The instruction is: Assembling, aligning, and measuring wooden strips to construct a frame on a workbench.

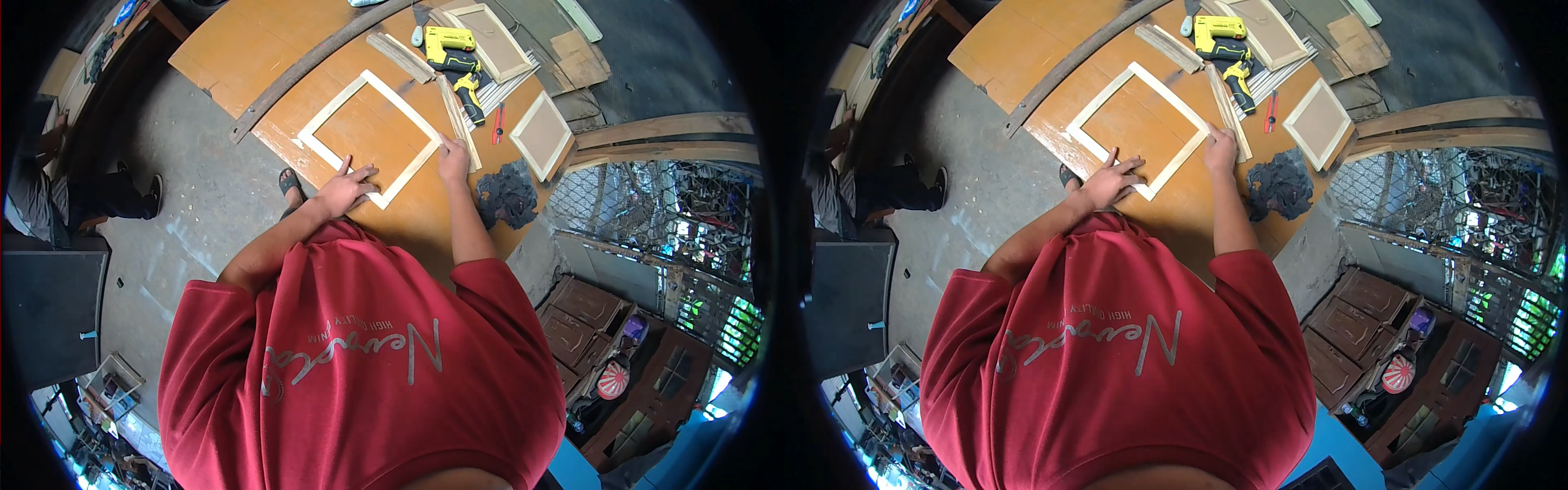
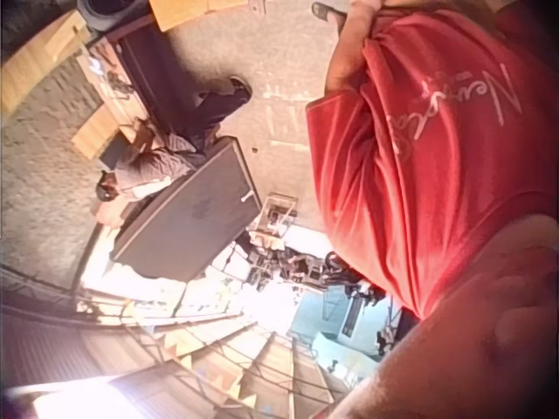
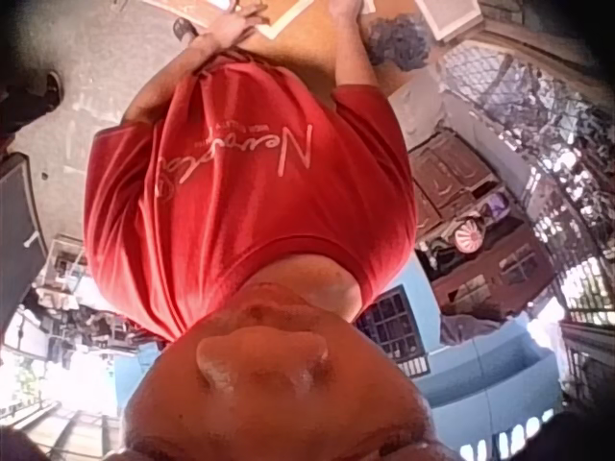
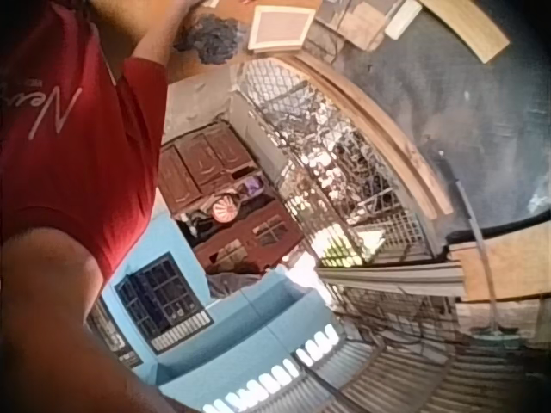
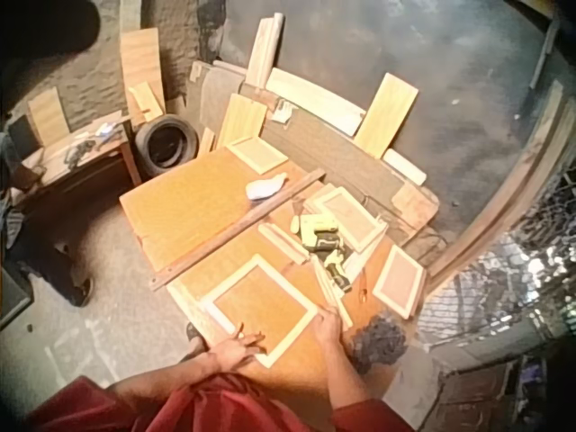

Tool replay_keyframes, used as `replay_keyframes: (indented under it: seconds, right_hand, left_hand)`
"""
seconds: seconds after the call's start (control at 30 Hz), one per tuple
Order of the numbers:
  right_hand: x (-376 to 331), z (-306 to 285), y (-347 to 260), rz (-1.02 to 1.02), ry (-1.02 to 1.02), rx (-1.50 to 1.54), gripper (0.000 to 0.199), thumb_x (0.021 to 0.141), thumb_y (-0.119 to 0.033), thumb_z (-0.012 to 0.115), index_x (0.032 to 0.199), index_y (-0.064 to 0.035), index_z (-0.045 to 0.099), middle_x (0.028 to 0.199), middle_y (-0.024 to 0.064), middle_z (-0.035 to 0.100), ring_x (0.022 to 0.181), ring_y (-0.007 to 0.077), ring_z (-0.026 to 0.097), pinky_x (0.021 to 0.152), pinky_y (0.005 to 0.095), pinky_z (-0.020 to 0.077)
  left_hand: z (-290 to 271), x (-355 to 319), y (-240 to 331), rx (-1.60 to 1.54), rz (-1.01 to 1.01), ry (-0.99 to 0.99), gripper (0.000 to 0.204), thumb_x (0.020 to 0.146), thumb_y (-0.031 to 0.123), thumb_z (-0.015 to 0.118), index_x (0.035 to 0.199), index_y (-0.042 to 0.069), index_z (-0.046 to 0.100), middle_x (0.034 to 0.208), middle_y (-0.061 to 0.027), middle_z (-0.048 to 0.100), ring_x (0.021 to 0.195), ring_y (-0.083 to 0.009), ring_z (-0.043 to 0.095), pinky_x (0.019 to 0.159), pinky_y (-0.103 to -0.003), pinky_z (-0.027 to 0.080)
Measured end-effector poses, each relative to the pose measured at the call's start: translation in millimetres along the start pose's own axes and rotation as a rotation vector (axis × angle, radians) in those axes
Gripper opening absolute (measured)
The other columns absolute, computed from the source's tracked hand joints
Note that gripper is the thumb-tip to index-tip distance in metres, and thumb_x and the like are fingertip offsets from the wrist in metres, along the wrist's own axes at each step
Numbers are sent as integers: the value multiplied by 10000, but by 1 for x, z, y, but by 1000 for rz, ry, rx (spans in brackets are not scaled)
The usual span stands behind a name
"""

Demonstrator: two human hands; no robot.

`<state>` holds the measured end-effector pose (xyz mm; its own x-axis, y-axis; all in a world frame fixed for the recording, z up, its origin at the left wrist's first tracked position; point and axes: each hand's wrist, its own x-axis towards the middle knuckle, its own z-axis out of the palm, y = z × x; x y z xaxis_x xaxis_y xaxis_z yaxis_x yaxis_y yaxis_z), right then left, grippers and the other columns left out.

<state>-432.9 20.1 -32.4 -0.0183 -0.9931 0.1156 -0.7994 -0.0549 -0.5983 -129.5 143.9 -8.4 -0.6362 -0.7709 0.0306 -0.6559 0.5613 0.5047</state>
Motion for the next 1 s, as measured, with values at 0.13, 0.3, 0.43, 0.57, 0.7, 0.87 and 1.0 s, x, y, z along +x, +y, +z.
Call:
replay_keyframes:
  seconds: [0.13, 0.3, 0.43, 0.57, 0.7, 0.87, 1.0]
  right_hand:
    - [-1, -1, -6, 0, -13, 13, 336, 950, -83, 664, 1275, -119, 743, 1032, 170, 628, 1001, 340, 642, 929, 418, 511]
    - [-6, 9, 1, 164, 170, 123, 343, 959, -75, 609, 1288, -28, 692, 1186, 215, 672, 1079, 385, 660, 958, 448, 525]
    - [-35, 17, -11, 330, 425, 343, 266, 975, -66, 576, 1194, 30, 693, 1095, 250, 717, 1003, 379, 707, 918, 451, 547]
    - [-81, 23, -11, 396, 530, 403, 232, 989, -69, 570, 1165, 8, 702, 979, 207, 738, 885, 331, 720, 837, 415, 559]
    - [-134, 20, -21, 510, 418, 436, 188, 1005, -138, 631, 1127, -21, 714, 906, 129, 741, 758, 222, 682, 730, 357, 541]
    - [-202, 26, -42, 609, 306, 424, 190, 1003, -200, 683, 1079, -29, 717, 850, 77, 717, 703, 157, 636, 699, 321, 528]
    - [-228, 39, -69, 659, 313, 335, 184, 979, -198, 711, 1095, -56, 716, 936, 86, 734, 836, 185, 689, 773, 337, 552]
  left_hand:
    - [1, -4, -3, -1, 32, 48, 346, 944, 237, 688, 1285, 188, 663, 1488, -102, 521, 1476, -302, 412, 1256, -622, 216]
    - [-32, -3, -3, -161, -39, 325, 441, 911, 210, 688, 1344, 142, 642, 1464, -159, 543, 1423, -361, 459, 1222, -574, 290]
    - [-42, -25, -51, -188, -422, 771, 345, 904, 63, 591, 1239, 27, 667, 1359, -215, 613, 1280, -401, 569, 1119, -456, 431]
    - [-64, -56, -92, -265, -575, 919, 312, 957, 86, 621, 1251, 2, 685, 1181, -165, 706, 1115, -281, 668, 961, -385, 522]
    - [-75, -83, -117, -442, -754, 927, 257, 1010, 113, 630, 1229, -9, 685, 1071, -125, 743, 924, -180, 705, 782, -317, 556]
    - [-95, -80, -141, -528, -663, 675, 232, 1028, 130, 633, 1197, -17, 693, 888, -76, 742, 760, -111, 678, 681, -273, 546]
    - [-105, -72, -160, -571, -634, 432, 236, 1034, 142, 652, 1187, -30, 704, 927, -57, 755, 791, -87, 668, 726, -259, 544]
